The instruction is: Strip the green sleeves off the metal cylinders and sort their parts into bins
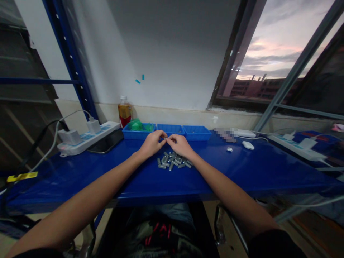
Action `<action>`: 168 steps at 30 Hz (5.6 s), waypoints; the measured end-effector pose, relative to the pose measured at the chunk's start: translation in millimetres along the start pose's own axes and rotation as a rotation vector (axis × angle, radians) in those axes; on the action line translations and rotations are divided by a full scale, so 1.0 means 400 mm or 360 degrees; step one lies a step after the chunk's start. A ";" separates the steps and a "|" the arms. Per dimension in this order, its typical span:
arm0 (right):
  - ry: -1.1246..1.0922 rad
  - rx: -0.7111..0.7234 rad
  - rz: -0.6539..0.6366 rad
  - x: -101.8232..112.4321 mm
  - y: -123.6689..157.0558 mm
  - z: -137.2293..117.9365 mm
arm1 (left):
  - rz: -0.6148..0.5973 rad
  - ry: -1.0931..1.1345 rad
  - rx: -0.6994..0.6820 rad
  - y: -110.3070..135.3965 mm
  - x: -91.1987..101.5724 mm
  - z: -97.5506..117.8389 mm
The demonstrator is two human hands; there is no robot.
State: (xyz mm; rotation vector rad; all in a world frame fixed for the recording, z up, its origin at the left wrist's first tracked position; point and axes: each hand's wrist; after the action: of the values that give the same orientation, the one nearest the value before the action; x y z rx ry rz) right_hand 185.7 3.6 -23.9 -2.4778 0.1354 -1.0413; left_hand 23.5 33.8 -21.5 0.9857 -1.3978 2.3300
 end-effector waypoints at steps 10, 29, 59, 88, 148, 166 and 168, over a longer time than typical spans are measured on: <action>-0.0298 -0.0154 -0.0004 0.005 0.001 -0.004 | -0.0028 -0.0120 -0.0081 0.003 -0.014 0.011; -0.0231 -0.0476 0.0171 -0.023 0.009 -0.020 | -0.0117 -0.0350 0.0027 0.006 -0.013 0.022; -0.0313 -0.0482 -0.0080 -0.028 0.005 -0.004 | -0.0244 -0.0482 0.0089 0.013 0.005 0.030; 0.0778 -0.0783 0.0620 0.167 -0.058 0.122 | -0.0936 -0.0065 -0.0216 0.007 0.056 -0.024; 0.0405 -0.0114 -0.0255 -0.005 0.028 -0.026 | -0.0598 -0.0567 -0.0287 0.010 0.042 0.038; -0.0074 0.0291 0.0109 0.017 0.026 -0.034 | -0.0335 0.1099 0.0790 -0.019 0.037 0.018; -0.0090 0.0323 0.0106 0.015 0.027 -0.036 | -0.0364 0.1086 0.0779 -0.016 0.035 0.017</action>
State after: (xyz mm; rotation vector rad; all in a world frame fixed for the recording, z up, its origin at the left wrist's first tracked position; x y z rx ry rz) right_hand 180.9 -13.0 -15.7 -2.3010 0.0889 -0.9092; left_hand 19.6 29.4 -5.8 0.3359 -0.4463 2.5117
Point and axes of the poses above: each hand's wrist, its own y-axis away from the middle knuckle, its own x-axis out of the back of the hand, z = x × y, and after that the axes turned 8 degrees about -x, right-handed
